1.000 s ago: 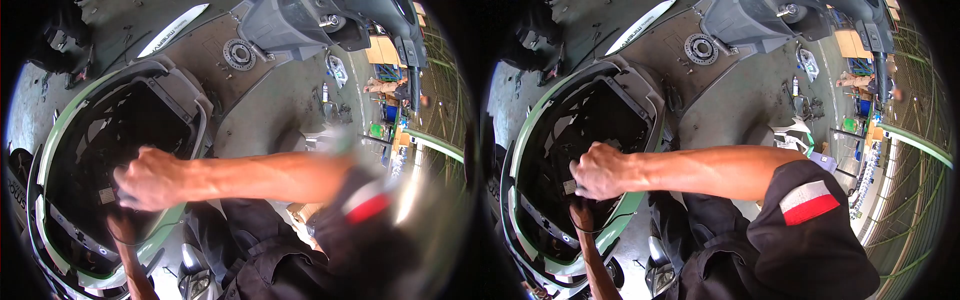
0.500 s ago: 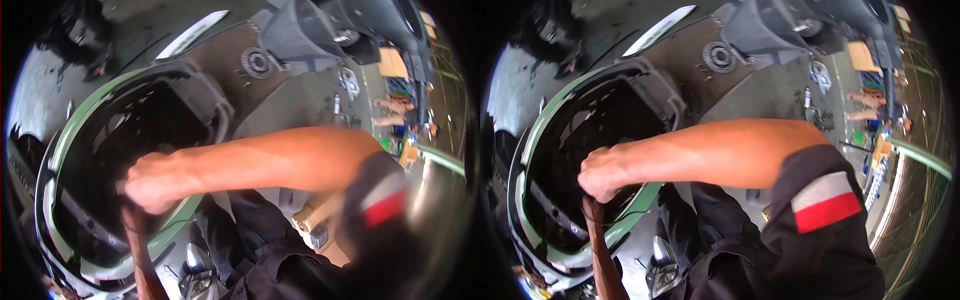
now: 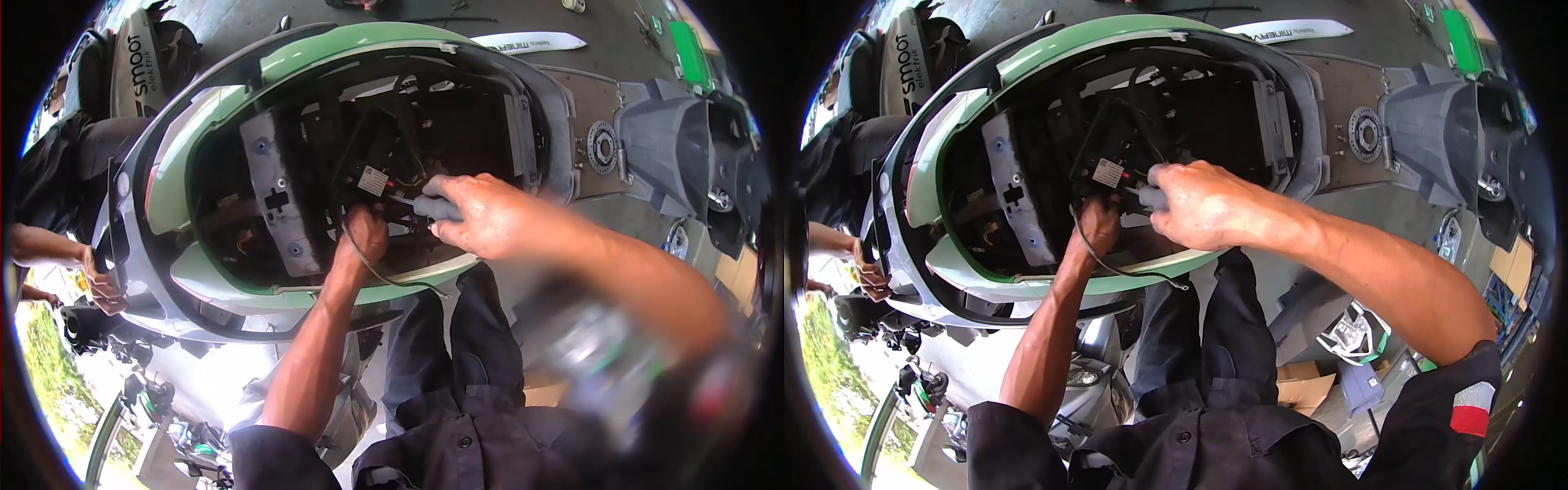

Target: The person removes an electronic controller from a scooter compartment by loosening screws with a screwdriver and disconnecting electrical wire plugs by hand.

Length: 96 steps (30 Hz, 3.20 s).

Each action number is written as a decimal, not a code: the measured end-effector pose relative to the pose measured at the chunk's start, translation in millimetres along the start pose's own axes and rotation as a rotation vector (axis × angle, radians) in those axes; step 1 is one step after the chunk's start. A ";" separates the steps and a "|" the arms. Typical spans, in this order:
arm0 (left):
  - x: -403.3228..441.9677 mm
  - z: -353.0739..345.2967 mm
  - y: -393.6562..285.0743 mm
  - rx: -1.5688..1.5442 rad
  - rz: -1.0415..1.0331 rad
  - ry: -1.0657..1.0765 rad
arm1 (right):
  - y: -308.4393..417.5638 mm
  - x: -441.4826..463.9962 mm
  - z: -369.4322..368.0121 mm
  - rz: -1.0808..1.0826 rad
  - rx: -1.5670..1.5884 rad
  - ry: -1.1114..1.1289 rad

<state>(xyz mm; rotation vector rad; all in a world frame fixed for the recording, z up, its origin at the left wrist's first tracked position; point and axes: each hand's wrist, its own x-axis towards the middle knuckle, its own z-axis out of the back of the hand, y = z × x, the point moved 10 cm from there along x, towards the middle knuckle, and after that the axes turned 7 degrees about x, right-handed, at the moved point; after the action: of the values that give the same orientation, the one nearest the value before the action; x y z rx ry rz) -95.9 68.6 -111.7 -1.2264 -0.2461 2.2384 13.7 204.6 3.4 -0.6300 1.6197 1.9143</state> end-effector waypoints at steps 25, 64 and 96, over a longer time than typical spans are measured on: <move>14.8 9.3 49.6 0.273 -0.168 0.004 | -61.2 -118.3 -13.4 0.237 0.972 -0.272; -78.6 14.8 -40.4 0.711 -0.343 -0.084 | -412.5 -31.2 -135.3 -0.249 0.358 -1.194; 60.7 45.5 -159.4 1.033 -0.827 -0.034 | -381.7 -27.1 -147.6 -0.086 -0.028 -1.174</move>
<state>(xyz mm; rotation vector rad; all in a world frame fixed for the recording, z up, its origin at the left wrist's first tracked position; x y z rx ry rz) -96.1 238.4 -63.3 -0.3841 0.3218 1.3092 291.1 103.3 -281.2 0.3993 0.7694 1.6748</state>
